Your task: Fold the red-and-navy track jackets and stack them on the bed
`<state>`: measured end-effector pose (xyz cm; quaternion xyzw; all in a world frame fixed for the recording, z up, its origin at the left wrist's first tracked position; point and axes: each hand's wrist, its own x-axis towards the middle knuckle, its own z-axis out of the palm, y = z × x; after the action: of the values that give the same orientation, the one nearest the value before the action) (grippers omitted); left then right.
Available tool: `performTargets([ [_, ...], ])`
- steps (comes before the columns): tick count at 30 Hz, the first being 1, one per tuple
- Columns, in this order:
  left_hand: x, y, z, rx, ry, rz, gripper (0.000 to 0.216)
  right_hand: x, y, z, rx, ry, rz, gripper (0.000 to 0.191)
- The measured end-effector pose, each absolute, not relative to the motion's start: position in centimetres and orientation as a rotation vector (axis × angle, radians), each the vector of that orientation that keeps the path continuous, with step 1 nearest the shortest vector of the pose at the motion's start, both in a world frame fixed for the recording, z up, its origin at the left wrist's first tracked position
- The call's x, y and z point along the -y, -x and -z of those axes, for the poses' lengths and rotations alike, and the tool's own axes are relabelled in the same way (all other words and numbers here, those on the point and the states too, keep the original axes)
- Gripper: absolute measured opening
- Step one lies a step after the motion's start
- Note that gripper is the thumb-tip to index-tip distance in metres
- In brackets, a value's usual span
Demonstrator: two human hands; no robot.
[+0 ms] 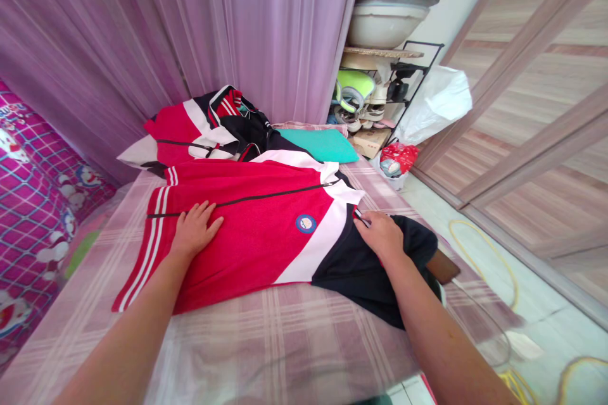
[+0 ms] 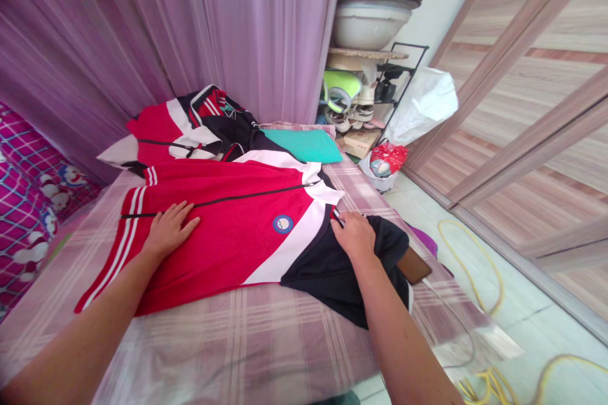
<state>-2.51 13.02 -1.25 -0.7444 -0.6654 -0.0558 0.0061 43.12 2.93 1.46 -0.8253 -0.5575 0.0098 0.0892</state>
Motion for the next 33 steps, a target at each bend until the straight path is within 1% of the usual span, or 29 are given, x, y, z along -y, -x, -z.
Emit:
performTargets([
  [5,-13.2,2.7,1.5,2.075,2.33,0.19,0.062,-2.8,-42.2,-2.0,1.741,2.576,0.018,0.027],
  [9,-13.3,2.9,1.6,2.069,2.331,0.21,0.062,-2.3,-42.0,-2.4,1.733,2.621,0.046,0.029],
  [12,-13.4,2.9,1.6,2.07,2.341,0.19,0.063,-1.5,-42.5,-2.7,1.618,2.645,-0.003,0.03],
  [15,-13.4,2.8,1.4,2.075,2.343,0.18,0.064,-1.1,-43.1,-2.8,1.573,2.66,-0.058,0.027],
  [18,-13.4,2.8,1.3,2.081,2.341,0.181,0.064,-1.4,-43.4,-2.8,1.586,2.634,-0.058,0.025],
  [22,-13.4,2.8,1.4,2.064,2.34,0.211,0.063,-2.0,-42.5,-3.1,1.646,2.525,0.053,0.032],
  [24,-13.4,2.8,1.5,2.061,2.341,0.218,0.064,-2.1,-41.5,-3.4,1.716,2.423,0.076,0.033],
  [26,-13.4,2.8,1.5,2.067,2.343,0.215,0.065,-1.8,-40.4,-3.8,1.773,2.384,0.012,0.03],
  [30,-13.4,2.8,1.5,2.07,2.341,0.21,0.066,-0.4,-39.7,-4.3,1.768,2.546,-0.178,0.023],
  [33,-13.4,2.7,1.4,2.073,2.343,0.209,0.065,0.8,-40.4,-4.2,1.828,2.557,-0.214,0.019],
])
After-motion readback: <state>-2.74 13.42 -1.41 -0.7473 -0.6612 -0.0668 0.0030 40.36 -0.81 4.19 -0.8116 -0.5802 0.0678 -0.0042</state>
